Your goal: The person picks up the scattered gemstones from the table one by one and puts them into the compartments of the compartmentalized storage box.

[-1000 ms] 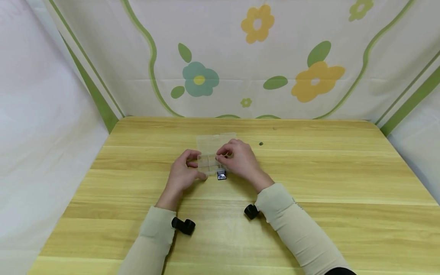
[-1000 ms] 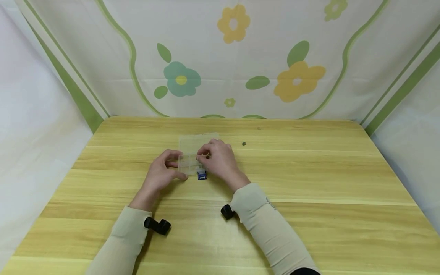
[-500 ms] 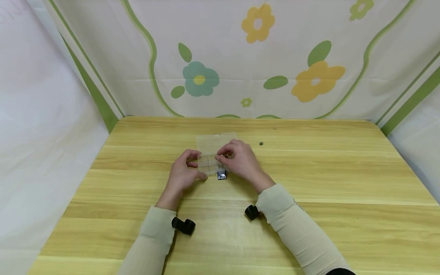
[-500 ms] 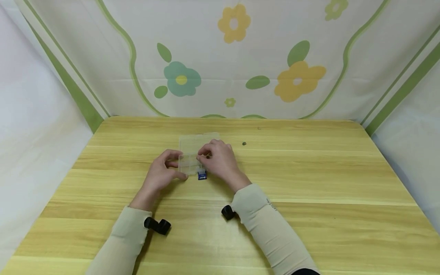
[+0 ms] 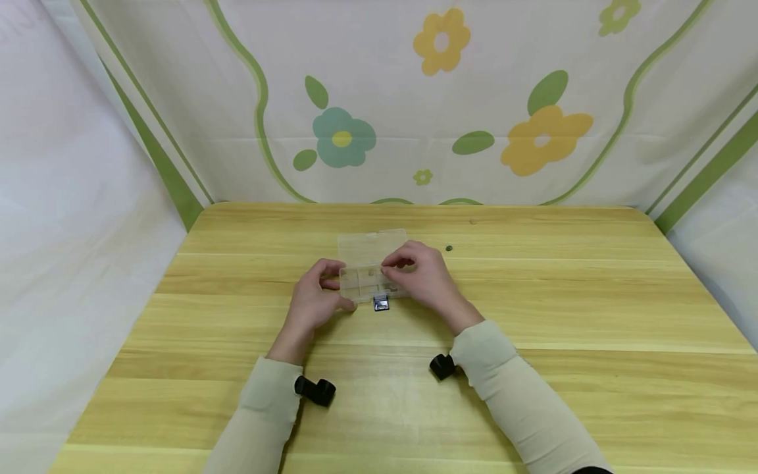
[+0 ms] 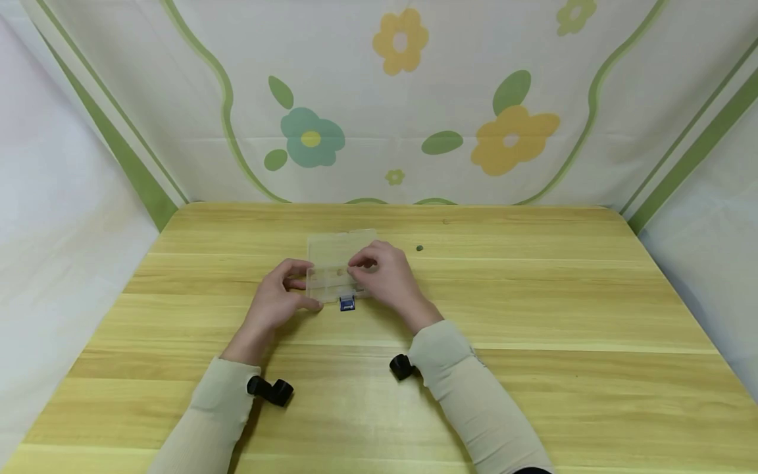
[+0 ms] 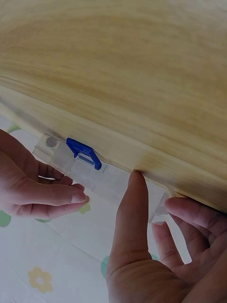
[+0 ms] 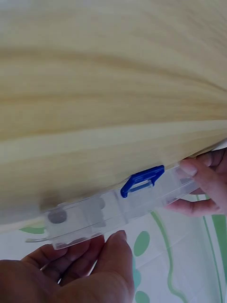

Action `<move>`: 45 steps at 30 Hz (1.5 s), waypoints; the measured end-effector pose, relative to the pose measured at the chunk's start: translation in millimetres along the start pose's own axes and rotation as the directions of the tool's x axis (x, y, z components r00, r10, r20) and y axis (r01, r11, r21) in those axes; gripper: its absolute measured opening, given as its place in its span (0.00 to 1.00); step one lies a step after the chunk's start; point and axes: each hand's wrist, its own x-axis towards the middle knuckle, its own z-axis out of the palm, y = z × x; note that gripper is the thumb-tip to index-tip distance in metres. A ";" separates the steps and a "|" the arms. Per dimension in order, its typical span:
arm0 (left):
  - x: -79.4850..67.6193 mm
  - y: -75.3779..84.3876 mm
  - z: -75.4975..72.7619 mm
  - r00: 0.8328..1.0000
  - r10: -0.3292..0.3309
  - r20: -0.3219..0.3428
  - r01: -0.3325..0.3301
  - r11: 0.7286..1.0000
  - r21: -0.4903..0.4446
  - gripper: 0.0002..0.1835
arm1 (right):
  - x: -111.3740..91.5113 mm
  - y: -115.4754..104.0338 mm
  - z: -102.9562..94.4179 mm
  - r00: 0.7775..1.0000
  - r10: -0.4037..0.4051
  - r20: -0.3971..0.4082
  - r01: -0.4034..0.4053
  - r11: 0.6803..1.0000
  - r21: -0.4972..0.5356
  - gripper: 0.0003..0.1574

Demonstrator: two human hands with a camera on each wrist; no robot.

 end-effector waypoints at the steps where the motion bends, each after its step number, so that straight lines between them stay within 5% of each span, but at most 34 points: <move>1: 0.0 0.0 -0.2 1.000 -0.001 0.000 0.001 1.000 0.000 0.40 | -0.4 1.0 -0.7 1.000 0.003 -0.003 -0.003 1.000 0.012 0.03; 11: -0.4 -1.6 0.8 1.000 -0.001 0.000 0.001 1.000 -0.002 0.40 | -5.7 10.9 -9.7 0.995 0.039 -0.088 -0.032 0.996 0.086 0.03; 29: -2.2 -0.1 3.2 1.000 0.016 -0.002 -0.016 1.000 0.001 0.41 | -8.7 48.8 -55.2 0.942 0.211 -0.262 -0.229 0.973 -0.039 0.11; 45: -2.1 -0.1 0.5 1.000 0.022 -0.009 -0.022 1.000 0.016 0.40 | -9.5 57.6 -66.5 0.924 0.330 -0.194 -0.356 0.928 -0.115 0.22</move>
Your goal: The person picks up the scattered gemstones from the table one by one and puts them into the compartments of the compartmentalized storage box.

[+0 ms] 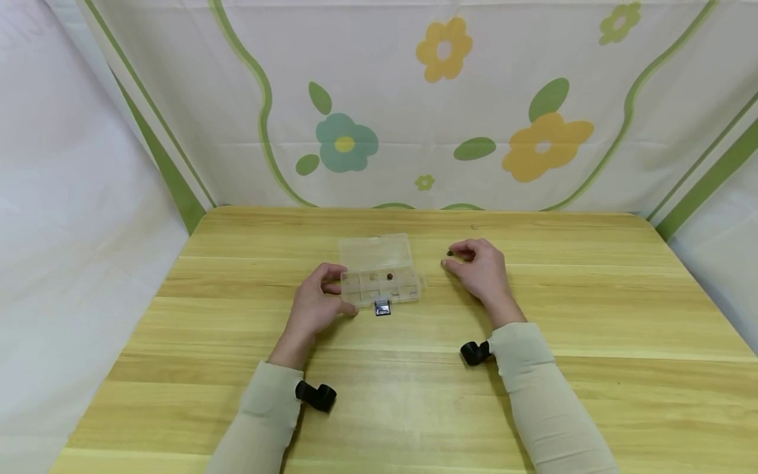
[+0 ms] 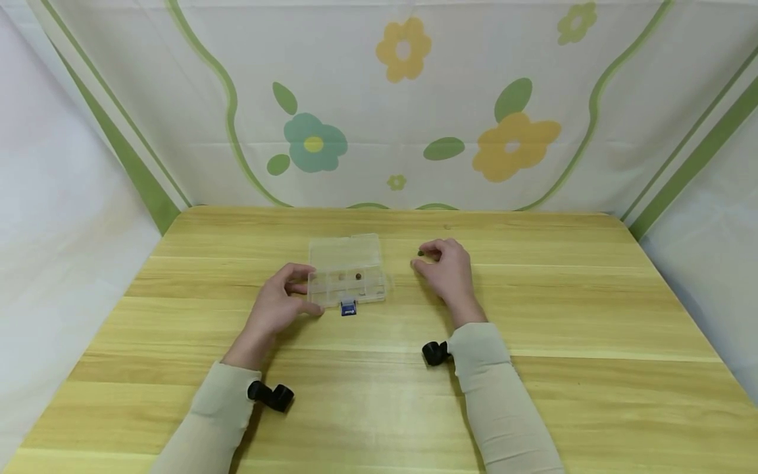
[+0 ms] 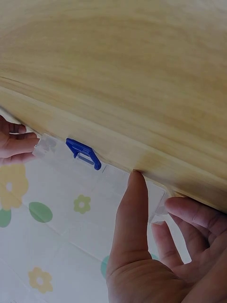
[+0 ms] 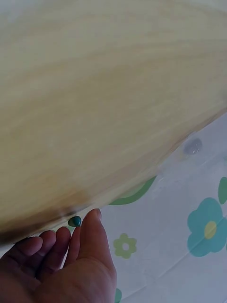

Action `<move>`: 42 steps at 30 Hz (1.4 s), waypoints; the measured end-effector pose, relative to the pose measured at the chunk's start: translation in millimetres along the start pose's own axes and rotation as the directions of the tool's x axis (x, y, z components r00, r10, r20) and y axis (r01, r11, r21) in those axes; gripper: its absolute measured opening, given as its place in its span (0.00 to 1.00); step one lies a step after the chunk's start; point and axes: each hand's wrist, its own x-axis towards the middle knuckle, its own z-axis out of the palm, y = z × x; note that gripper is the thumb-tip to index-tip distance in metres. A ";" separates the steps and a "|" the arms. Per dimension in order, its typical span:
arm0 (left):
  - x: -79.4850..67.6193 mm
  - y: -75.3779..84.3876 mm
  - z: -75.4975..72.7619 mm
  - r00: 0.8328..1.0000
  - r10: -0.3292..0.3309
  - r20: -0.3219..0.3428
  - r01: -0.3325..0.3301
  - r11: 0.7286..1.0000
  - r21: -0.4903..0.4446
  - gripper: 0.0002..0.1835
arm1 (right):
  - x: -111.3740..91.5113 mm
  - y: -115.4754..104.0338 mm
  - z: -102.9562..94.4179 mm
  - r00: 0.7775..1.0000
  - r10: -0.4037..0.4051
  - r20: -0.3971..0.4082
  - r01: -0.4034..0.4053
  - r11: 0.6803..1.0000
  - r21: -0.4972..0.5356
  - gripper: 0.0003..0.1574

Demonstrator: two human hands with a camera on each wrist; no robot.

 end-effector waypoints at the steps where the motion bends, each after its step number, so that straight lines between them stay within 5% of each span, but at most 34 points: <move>1: 0.0 -0.1 0.0 1.000 0.000 0.000 0.000 1.000 -0.001 0.40 | 0.0 0.3 0.0 1.000 0.004 0.002 -0.004 1.000 -0.002 0.22; 42: -1.0 1.3 0.2 1.000 -0.008 0.003 0.008 1.000 0.000 0.41 | 2.3 5.9 1.6 0.997 0.000 -0.078 -0.003 0.999 -0.035 0.11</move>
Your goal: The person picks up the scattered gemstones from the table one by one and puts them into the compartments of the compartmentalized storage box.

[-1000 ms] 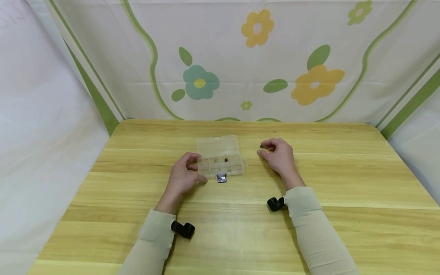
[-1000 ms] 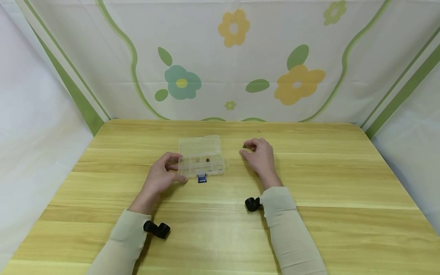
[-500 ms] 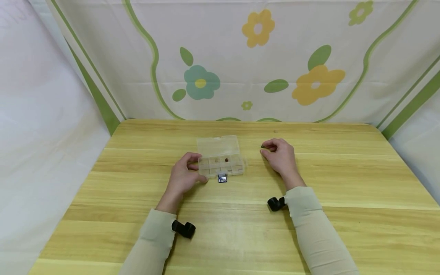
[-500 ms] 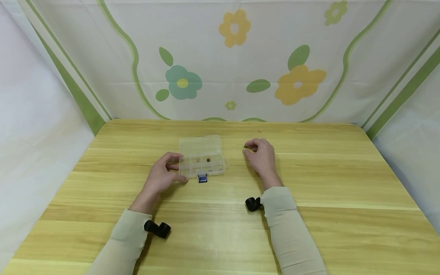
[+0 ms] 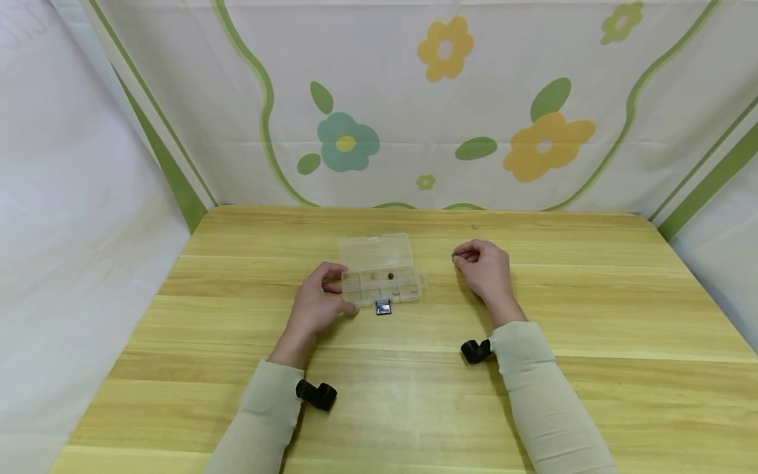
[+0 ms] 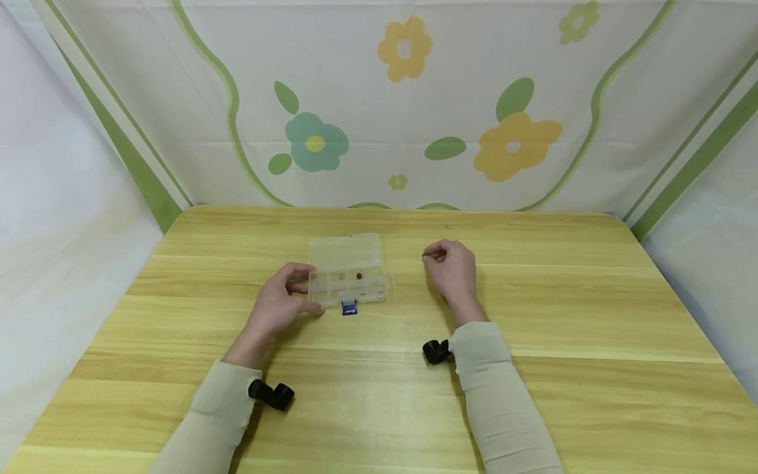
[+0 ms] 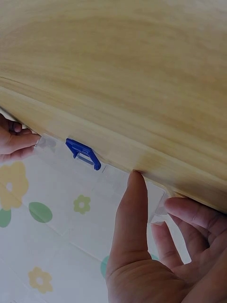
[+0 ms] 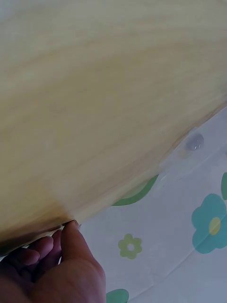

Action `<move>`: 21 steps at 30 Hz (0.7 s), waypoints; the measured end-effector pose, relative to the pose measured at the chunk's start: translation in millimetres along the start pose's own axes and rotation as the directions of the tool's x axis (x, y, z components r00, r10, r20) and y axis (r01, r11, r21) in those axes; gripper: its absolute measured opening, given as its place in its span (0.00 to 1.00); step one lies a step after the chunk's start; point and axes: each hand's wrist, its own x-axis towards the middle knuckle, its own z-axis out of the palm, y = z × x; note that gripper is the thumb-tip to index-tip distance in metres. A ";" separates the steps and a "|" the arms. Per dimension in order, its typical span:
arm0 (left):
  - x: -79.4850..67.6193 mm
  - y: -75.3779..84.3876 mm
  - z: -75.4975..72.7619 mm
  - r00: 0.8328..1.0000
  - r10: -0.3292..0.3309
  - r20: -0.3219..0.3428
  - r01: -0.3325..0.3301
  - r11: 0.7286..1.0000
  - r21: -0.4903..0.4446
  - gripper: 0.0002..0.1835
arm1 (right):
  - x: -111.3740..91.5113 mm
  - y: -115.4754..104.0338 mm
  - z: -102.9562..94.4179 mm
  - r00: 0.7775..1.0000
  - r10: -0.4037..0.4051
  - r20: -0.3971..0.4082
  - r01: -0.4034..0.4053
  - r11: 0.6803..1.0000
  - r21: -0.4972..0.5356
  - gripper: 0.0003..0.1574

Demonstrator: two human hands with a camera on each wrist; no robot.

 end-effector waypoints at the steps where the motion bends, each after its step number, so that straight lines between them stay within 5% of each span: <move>1: 0.1 0.0 0.0 1.000 0.000 0.000 0.000 1.000 -0.002 0.41 | -0.2 0.2 0.0 1.000 0.001 0.000 -0.001 1.000 0.004 0.11; 9: 1.2 -1.3 0.1 1.000 0.004 0.000 -0.004 1.000 0.007 0.40 | -0.8 2.0 -0.9 1.000 0.008 -0.006 -0.008 0.999 0.038 0.16; 21: 1.1 -1.8 0.0 1.000 -0.001 -0.002 0.001 1.000 0.001 0.40 | 0.0 2.3 0.1 1.000 -0.002 0.006 0.002 1.000 0.003 0.11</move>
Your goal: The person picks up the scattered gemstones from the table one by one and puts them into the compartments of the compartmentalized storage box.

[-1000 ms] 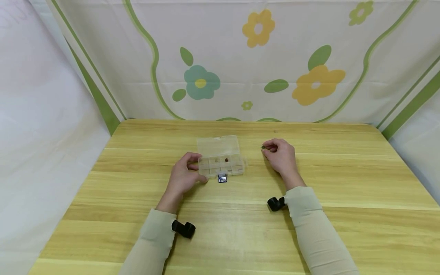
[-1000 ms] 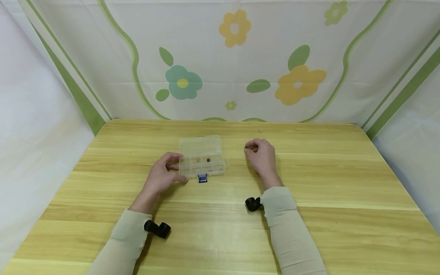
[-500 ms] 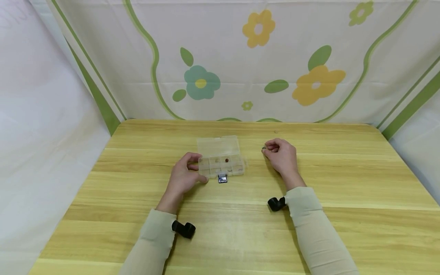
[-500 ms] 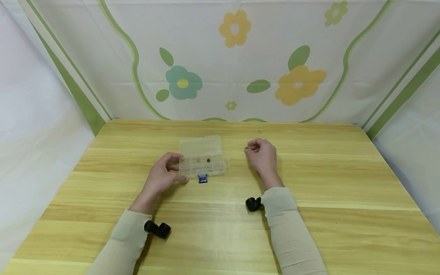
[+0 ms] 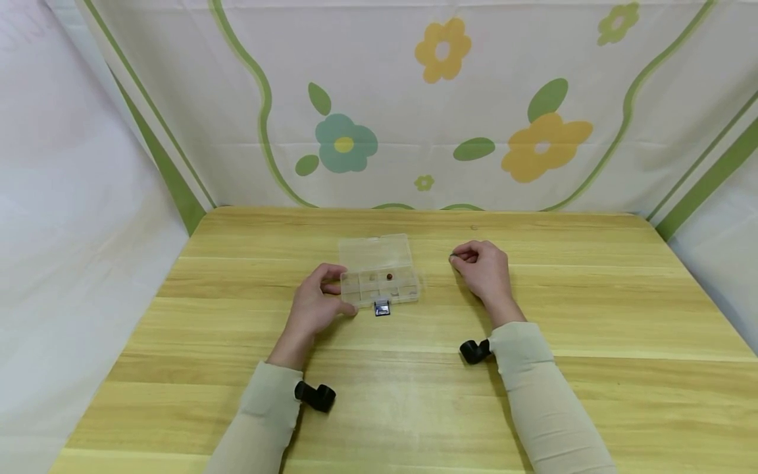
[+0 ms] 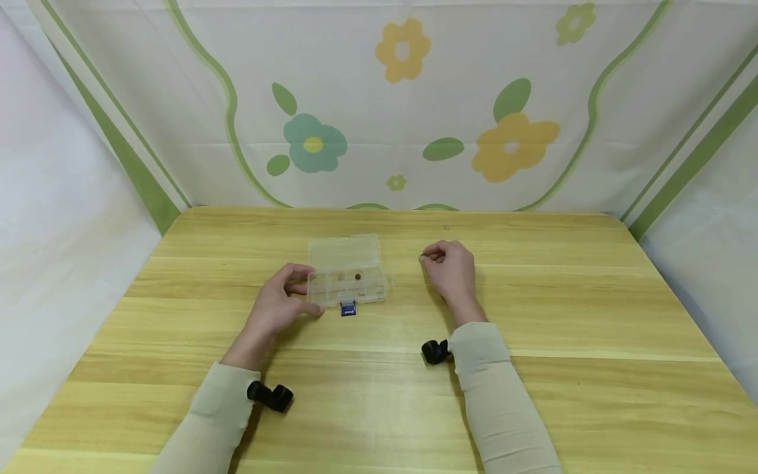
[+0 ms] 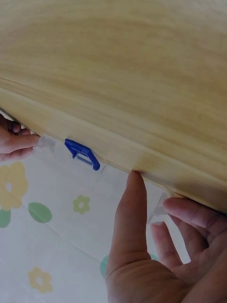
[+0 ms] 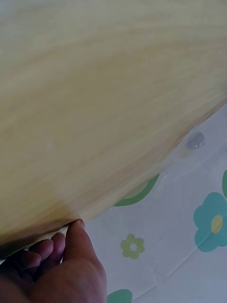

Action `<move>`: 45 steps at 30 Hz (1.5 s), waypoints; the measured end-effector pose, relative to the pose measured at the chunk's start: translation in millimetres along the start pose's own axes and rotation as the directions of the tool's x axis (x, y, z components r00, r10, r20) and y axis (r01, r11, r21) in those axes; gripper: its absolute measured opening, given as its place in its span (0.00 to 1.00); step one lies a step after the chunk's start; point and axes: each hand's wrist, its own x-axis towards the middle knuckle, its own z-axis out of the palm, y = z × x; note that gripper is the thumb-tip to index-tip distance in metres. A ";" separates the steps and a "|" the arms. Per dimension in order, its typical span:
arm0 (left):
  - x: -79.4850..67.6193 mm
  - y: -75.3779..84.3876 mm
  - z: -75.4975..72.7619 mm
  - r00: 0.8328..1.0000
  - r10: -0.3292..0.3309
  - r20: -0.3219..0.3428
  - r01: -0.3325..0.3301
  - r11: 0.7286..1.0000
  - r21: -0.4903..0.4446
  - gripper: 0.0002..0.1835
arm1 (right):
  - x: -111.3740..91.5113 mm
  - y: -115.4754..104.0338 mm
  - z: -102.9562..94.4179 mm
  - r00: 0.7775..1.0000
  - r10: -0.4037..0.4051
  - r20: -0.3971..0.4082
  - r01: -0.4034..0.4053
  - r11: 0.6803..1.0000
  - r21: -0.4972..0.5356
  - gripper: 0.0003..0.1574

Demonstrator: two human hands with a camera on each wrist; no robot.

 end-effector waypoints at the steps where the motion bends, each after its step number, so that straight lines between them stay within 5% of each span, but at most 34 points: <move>1: 0.1 -0.1 0.1 1.000 0.000 0.000 0.000 1.000 -0.001 0.40 | 0.1 0.1 0.1 1.000 0.001 0.001 -0.001 1.000 0.000 0.11; 45: 0.2 -1.3 -0.5 1.000 0.007 0.002 -0.007 1.000 0.010 0.40 | -0.4 -0.1 -0.4 1.000 -0.003 0.022 0.003 0.999 -0.037 0.11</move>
